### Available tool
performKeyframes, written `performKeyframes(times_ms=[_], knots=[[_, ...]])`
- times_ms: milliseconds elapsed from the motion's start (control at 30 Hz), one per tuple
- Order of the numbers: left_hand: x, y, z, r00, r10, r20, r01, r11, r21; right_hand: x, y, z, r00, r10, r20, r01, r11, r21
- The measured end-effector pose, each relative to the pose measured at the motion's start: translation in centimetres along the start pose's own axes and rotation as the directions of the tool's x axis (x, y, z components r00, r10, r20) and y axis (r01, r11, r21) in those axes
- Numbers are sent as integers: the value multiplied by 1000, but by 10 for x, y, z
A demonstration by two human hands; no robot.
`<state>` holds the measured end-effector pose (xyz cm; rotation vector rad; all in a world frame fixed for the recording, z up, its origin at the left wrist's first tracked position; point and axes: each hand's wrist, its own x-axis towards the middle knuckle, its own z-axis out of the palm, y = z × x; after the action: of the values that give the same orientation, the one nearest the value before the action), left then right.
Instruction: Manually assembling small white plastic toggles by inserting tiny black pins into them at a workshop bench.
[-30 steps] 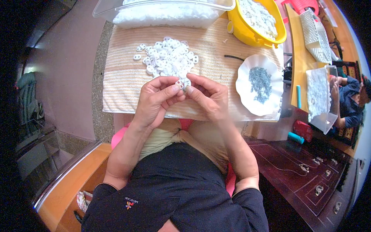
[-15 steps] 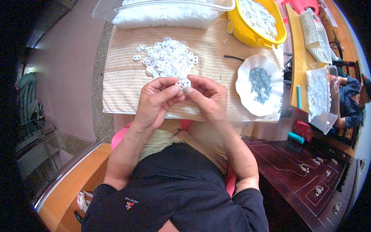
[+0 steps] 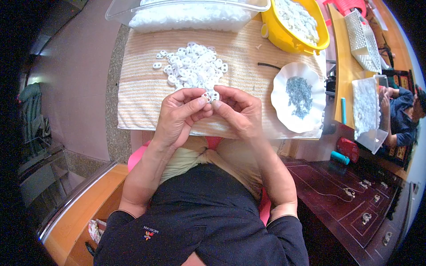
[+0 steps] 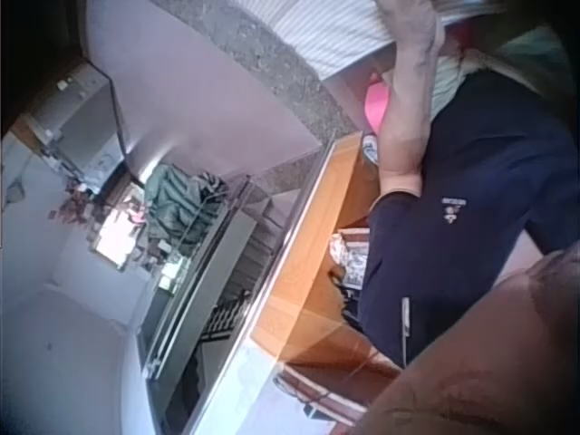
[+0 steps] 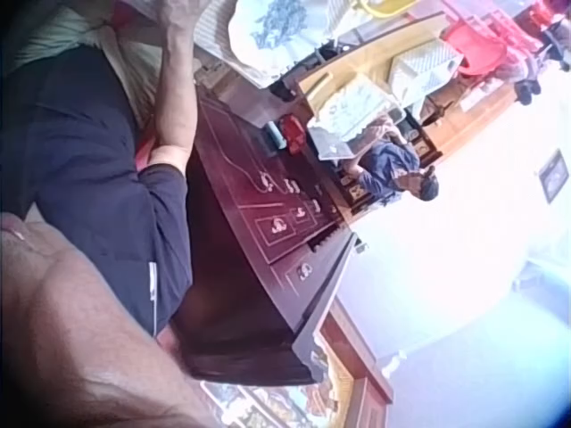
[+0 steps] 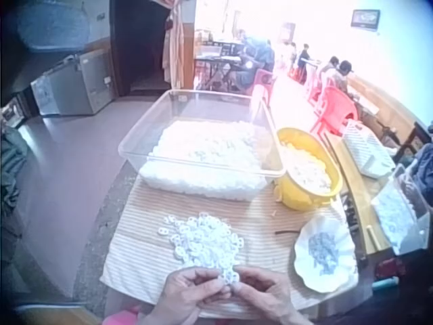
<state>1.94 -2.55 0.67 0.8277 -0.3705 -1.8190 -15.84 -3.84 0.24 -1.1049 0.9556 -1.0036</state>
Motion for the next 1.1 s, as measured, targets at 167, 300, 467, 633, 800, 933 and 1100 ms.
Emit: performKeyframes(times_ms=[167, 300, 467, 633, 800, 933, 1100], knots=[[0, 0, 0, 1000, -1, 8, 1, 1000, 2, 0, -2, -1, 1000, 8, 21, -8, 1000, 7], [0, -1, 0, 1000, -6, 13, 5, 1000, 4, 0, -3, -1, 1000, 2, 19, -2, 1000, -9], [0, 0, 3, 1000, -18, 11, 18, 1000, 3, 0, -9, -2, 1000, 12, -18, -12, 1000, 3], [-1, 0, 3, 1000, -10, -8, 11, 1000, 27, 0, -8, -1, 1000, 20, -13, -19, 998, 62], [-1, -2, 4, 1000, 20, -14, -19, 996, 84, 0, -6, -4, 1000, 11, -8, -11, 1000, 28], [-1, -2, 5, 1000, 30, -3, -29, 994, 109, 0, -5, -7, 1000, 0, 7, 0, 1000, -18], [-1, -1, 5, 999, 40, -2, -40, 991, 125, 0, -4, -9, 1000, 7, 19, -6, 999, -53]])
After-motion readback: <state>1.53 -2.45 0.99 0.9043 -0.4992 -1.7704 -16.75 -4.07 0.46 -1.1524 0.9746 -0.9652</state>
